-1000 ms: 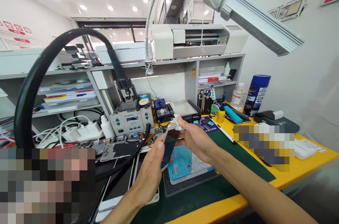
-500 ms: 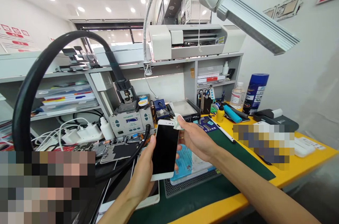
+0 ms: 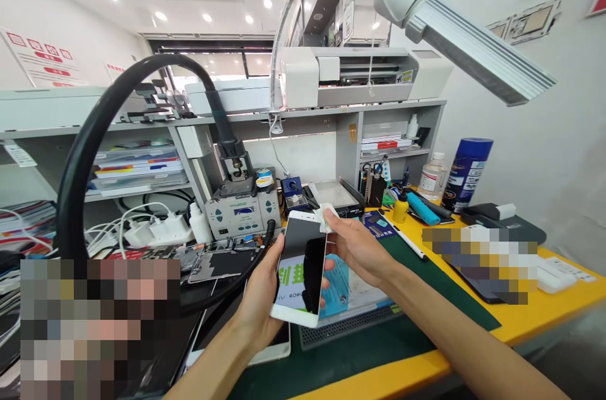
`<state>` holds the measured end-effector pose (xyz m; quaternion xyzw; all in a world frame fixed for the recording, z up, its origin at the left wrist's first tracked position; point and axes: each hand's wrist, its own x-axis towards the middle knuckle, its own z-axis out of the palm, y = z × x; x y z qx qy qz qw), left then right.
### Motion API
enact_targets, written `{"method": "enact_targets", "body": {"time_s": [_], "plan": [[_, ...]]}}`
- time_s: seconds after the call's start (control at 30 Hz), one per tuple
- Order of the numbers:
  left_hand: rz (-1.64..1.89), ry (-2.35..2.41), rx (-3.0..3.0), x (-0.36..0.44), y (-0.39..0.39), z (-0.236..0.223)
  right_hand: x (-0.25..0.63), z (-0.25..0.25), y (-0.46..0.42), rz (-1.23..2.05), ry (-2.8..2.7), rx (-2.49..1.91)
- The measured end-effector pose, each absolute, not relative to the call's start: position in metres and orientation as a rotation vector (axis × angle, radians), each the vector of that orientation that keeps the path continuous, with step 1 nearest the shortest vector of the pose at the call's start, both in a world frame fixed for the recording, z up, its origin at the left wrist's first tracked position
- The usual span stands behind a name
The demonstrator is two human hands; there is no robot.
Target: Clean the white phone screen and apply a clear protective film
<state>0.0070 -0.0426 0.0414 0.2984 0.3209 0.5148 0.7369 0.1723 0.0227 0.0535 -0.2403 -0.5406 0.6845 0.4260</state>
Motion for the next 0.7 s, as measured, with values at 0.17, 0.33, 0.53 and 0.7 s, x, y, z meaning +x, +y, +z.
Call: {"method": "enact_targets", "body": {"time_s": [0.17,0.33,0.53,0.7], "plan": [[1.148,0.705,0.652,0.005,-0.040,0.040,0.172,0.051,0.024,1.654,-1.388,-0.631],[1.148,0.689,0.678,0.003,-0.037,0.038,0.171,0.047,0.029,1.608,-1.394,-0.699],[1.208,0.704,0.659,0.000,-0.033,0.034,0.168,0.042,0.029,1.591,-1.470,-0.748],[1.327,0.744,0.630,-0.003,-0.031,0.032,0.164,0.041,0.024,1.530,-1.541,-0.827]]}}
